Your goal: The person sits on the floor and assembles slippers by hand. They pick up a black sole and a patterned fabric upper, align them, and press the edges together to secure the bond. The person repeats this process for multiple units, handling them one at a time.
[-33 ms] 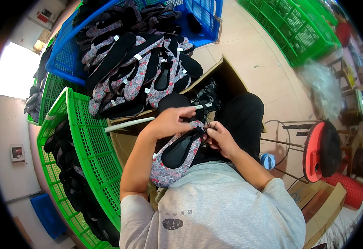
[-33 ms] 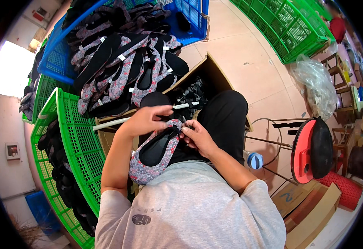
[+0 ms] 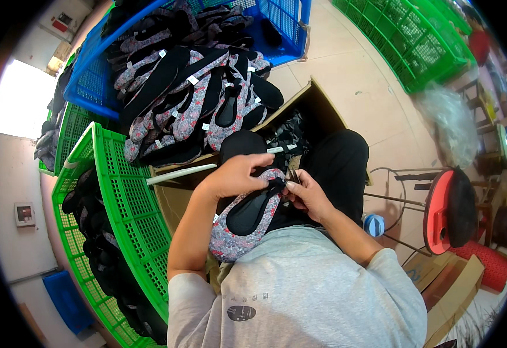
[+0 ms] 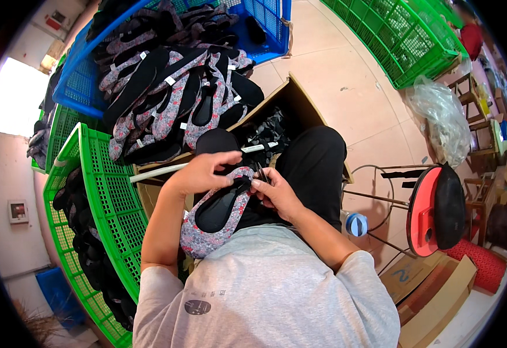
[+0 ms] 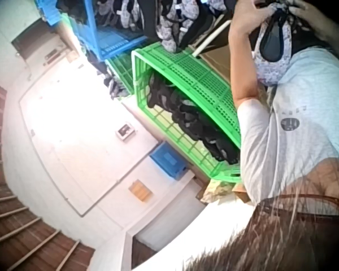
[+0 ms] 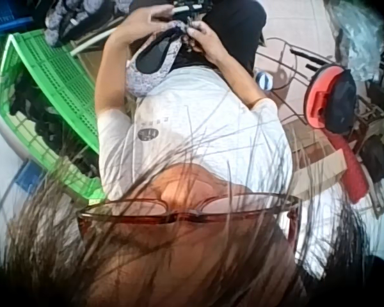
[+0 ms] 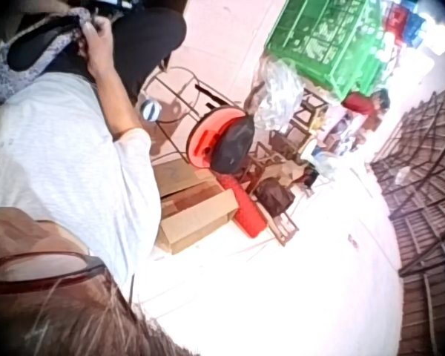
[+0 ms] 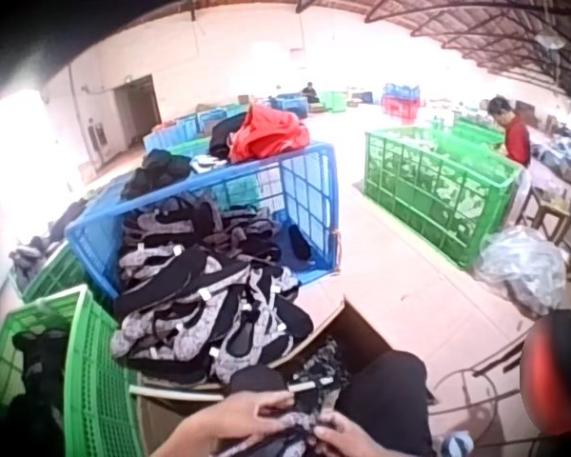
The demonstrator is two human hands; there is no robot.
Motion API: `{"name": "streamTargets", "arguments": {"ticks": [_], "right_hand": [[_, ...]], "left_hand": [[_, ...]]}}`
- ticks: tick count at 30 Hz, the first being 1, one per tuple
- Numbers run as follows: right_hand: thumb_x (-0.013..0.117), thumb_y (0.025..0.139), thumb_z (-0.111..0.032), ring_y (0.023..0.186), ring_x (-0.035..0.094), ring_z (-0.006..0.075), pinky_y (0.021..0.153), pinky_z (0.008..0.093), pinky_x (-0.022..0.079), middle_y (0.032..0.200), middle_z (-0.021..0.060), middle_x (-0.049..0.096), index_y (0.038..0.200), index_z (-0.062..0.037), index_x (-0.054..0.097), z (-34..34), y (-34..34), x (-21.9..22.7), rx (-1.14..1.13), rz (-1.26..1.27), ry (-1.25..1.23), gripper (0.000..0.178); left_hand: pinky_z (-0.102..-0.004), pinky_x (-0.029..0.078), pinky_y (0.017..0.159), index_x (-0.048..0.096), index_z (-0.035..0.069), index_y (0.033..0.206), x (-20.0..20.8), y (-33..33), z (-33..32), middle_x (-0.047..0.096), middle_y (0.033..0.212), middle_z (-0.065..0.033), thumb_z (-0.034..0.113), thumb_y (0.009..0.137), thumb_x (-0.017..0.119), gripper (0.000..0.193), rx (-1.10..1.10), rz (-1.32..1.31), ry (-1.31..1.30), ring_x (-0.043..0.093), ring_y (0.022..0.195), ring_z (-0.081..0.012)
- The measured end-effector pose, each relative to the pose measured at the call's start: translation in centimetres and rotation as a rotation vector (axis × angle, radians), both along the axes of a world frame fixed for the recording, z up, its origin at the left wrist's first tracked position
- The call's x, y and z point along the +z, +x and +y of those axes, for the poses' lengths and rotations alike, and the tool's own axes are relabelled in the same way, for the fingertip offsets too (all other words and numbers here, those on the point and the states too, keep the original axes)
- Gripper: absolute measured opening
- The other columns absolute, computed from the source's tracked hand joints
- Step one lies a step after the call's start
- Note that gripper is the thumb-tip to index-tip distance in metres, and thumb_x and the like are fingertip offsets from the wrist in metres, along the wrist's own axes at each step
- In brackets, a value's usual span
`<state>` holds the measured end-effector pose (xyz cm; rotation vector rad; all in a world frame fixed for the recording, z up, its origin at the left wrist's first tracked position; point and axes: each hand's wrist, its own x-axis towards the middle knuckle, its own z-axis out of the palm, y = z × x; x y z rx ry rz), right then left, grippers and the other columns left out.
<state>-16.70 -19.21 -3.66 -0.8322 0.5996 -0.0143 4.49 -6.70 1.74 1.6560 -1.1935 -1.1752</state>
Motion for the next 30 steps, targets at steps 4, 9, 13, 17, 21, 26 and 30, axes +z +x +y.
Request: {"name": "streamTargets", "arguments": {"ticks": [4,9,13,17,21,26,30], "right_hand": [[0.076,0.088,-0.020,0.070,0.054,0.0070,0.058,0.0222,0.043,0.087,0.0011,0.058,0.112,-0.0087,0.051,0.9,0.5,0.3,0.010,0.094,-0.176,0.036],[0.079,0.082,-0.023,0.078,0.059,0.0130,0.071,0.0289,0.049,0.089,0.0057,0.060,0.113,-0.0043,0.050,2.2,1.9,-2.1,-0.028,0.104,-0.517,0.046],[0.078,0.076,-0.029,0.081,0.061,0.0251,0.076,0.0364,0.050,0.092,0.0138,0.062,0.116,-0.0053,0.049,1.5,4.1,-0.5,-0.093,0.189,-0.818,0.055],[0.073,0.076,-0.017,0.095,0.063,0.0336,0.084,0.0394,0.050,0.109,0.0193,0.062,0.124,-0.0072,0.047,-0.8,6.5,0.0,-0.234,0.159,-1.051,0.056],[0.065,0.081,-0.003,0.100,0.067,0.0321,0.088,0.0352,0.051,0.107,0.0175,0.068,0.119,-0.0027,0.058,-2.8,7.8,3.6,-0.287,-0.108,-1.085,0.039],[0.068,0.079,-0.006,0.097,0.065,0.0361,0.085,0.0408,0.052,0.105,0.0175,0.068,0.114,-0.0037,0.062,-4.1,7.2,4.4,-0.081,-0.119,-1.324,0.036],[0.068,0.079,-0.008,0.095,0.065,0.0370,0.083,0.0427,0.052,0.102,0.0173,0.069,0.112,-0.0055,0.063,-4.3,6.9,4.8,0.066,-0.125,-1.425,0.034]], "left_hand": [[-0.0411,0.046,0.102,0.057,0.005,0.133,0.7,-2.9,0.9,0.060,0.128,-0.0189,0.010,0.072,0.066,0.062,-0.166,-0.582,-0.035,0.058,0.117,-0.0352],[-0.0435,0.049,0.087,0.064,0.002,0.113,-0.6,-4.9,0.0,0.065,0.105,-0.0150,0.002,0.074,0.059,0.039,0.107,-0.772,0.007,0.060,0.101,-0.0349],[-0.0416,0.048,0.089,0.063,-0.002,0.112,0.6,-5.3,-1.4,0.063,0.111,-0.0177,0.001,0.076,0.058,0.036,0.193,-0.923,0.014,0.057,0.101,-0.0367],[-0.0427,0.047,0.091,0.062,-0.002,0.117,2.5,-7.1,-3.7,0.060,0.117,-0.0191,-0.002,0.076,0.058,0.041,0.485,-0.973,-0.253,0.055,0.103,-0.0378],[-0.0427,0.047,0.091,0.061,-0.004,0.122,3.8,-7.4,-3.8,0.060,0.118,-0.0189,-0.005,0.074,0.059,0.048,0.598,-1.012,-0.358,0.055,0.103,-0.0371],[-0.0419,0.048,0.090,0.061,-0.006,0.121,3.4,-7.2,-3.0,0.060,0.117,-0.0184,-0.006,0.068,0.063,0.053,0.621,-1.071,-0.301,0.056,0.102,-0.0366],[-0.0405,0.048,0.092,0.062,-0.006,0.121,1.5,-6.4,-2.7,0.060,0.118,-0.0181,-0.004,0.067,0.065,0.055,0.548,-1.096,-0.202,0.056,0.104,-0.0357]]}}
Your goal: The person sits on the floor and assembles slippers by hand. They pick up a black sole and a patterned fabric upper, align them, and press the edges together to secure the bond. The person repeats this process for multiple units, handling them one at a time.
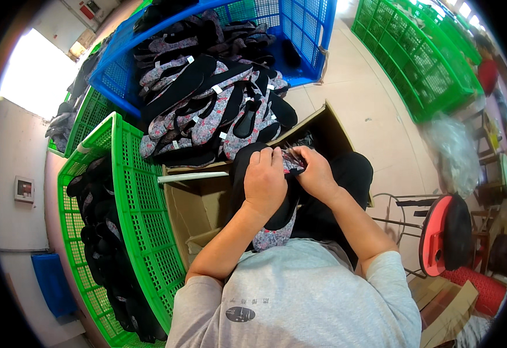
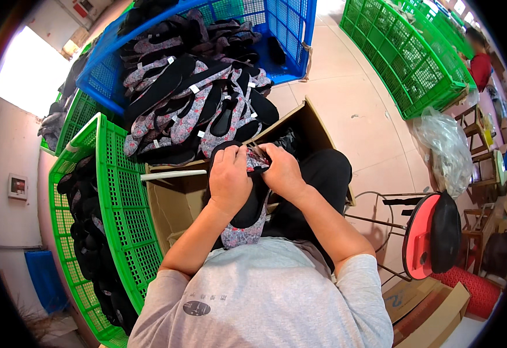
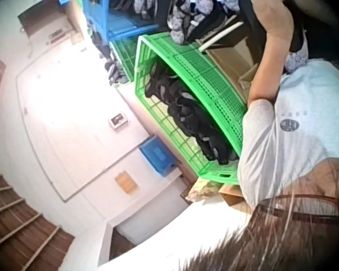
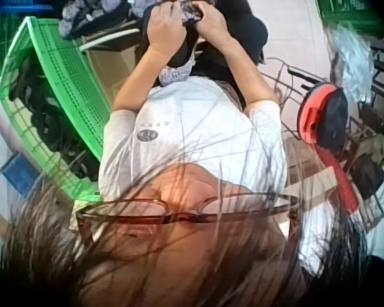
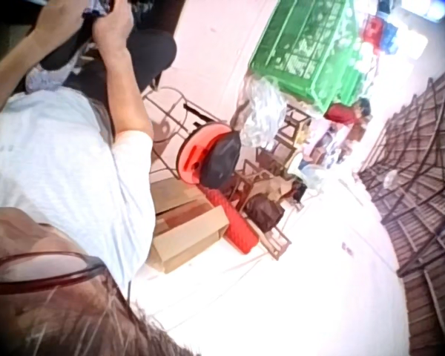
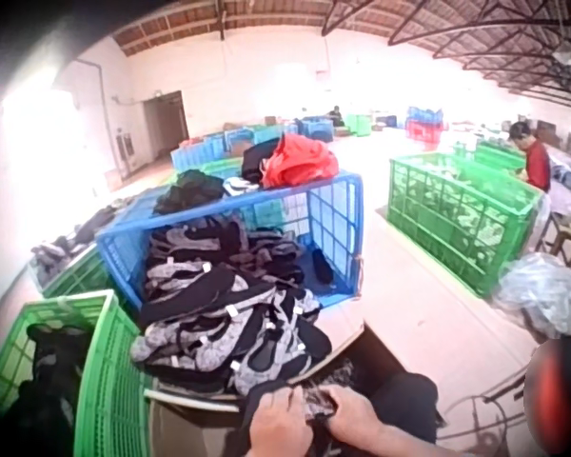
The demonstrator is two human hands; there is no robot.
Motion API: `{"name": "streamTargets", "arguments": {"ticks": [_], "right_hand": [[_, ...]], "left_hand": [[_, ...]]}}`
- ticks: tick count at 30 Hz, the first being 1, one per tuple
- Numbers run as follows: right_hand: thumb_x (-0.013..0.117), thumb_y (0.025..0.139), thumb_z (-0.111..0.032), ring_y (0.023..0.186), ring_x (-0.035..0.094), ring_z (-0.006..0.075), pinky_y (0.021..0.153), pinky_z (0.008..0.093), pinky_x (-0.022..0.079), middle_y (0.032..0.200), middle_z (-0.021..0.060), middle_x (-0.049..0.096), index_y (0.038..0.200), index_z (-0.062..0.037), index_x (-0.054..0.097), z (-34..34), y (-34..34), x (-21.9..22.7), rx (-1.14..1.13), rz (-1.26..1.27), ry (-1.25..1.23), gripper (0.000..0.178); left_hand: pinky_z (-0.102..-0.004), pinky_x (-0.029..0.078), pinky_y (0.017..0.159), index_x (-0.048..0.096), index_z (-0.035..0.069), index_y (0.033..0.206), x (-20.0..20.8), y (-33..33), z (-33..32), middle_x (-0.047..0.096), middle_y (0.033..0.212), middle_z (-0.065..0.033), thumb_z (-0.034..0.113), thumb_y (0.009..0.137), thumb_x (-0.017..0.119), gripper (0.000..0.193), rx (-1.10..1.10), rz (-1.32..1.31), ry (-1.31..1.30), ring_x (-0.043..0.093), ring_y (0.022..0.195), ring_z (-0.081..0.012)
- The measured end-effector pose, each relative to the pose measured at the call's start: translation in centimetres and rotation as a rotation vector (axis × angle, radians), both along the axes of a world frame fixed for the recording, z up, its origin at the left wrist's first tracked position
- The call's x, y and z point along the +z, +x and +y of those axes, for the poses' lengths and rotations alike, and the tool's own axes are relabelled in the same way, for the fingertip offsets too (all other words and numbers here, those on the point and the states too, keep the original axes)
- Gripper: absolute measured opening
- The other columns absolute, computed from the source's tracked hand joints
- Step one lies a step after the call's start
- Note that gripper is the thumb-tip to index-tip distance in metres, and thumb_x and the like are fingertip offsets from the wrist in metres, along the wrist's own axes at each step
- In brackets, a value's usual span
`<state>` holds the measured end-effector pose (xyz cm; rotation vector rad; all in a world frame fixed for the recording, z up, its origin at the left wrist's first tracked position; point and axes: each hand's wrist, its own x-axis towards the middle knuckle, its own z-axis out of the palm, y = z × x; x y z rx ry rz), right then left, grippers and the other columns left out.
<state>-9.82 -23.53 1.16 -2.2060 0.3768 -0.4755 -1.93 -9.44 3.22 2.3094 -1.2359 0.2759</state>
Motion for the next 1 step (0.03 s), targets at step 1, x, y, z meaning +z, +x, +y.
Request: {"name": "streamTargets", "arguments": {"ticks": [1], "right_hand": [[0.069,0.079,-0.009,0.096,0.065,0.0365,0.084,0.0428,0.052,0.102,0.0178,0.069,0.113,-0.0064,0.063,-0.20,-0.11,-0.15,0.028,0.011,0.019,0.035]], "left_hand": [[-0.0400,0.048,0.093,0.062,-0.005,0.122,-0.39,0.26,0.27,0.060,0.118,-0.0181,-0.002,0.068,0.065,0.054,-0.014,0.009,0.017,0.056,0.105,-0.0355]]}}
